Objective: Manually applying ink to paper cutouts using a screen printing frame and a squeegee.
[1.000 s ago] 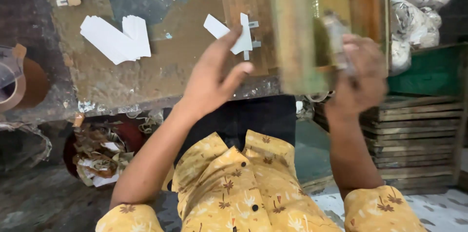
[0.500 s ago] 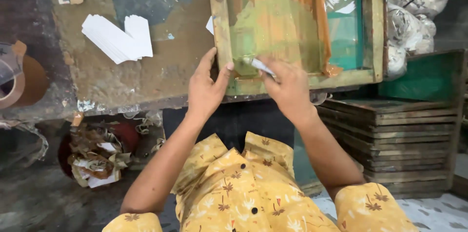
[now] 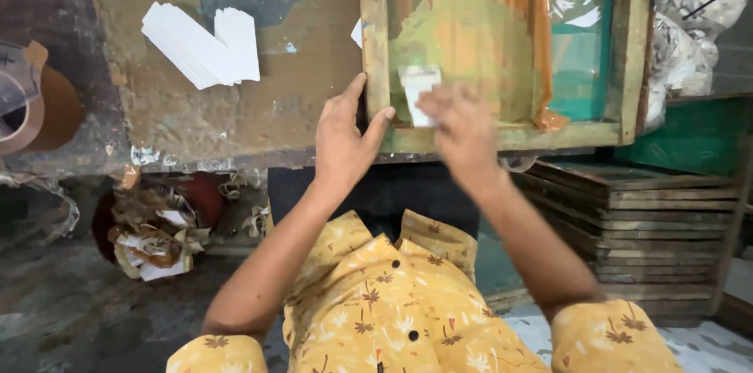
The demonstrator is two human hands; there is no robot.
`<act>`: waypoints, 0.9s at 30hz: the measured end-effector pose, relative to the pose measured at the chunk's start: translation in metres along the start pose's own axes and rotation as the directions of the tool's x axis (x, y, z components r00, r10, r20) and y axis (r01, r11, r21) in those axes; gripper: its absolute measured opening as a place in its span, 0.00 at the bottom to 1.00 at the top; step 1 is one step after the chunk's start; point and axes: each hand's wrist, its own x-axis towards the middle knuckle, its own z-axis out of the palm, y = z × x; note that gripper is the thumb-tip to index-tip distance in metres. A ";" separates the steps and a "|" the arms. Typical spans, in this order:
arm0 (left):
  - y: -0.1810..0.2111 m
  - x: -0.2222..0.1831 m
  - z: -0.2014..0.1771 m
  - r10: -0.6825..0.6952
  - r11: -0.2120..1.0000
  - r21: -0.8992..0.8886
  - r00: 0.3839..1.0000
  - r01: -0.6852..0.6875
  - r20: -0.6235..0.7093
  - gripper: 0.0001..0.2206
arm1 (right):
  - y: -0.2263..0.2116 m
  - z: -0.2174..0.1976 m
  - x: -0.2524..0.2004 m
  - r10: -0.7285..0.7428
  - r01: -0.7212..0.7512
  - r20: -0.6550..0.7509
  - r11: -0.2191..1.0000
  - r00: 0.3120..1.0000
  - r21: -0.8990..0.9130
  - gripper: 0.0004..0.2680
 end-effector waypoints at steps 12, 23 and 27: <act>0.059 0.016 -0.046 0.202 0.864 -0.479 0.978 -0.153 0.052 0.22 | -0.005 -0.047 -0.023 -0.218 0.139 -0.400 0.966 0.890 -0.217 0.12; -0.054 0.108 -0.016 0.228 0.967 0.176 0.927 -0.182 -0.297 0.19 | 0.011 -0.109 -0.016 -0.302 0.203 -0.738 0.953 0.603 -0.224 0.06; -0.046 0.065 -0.084 0.264 0.954 0.256 0.844 -0.157 -0.468 0.28 | -0.004 -0.117 -0.016 -0.283 0.165 -0.728 0.959 0.625 -0.230 0.07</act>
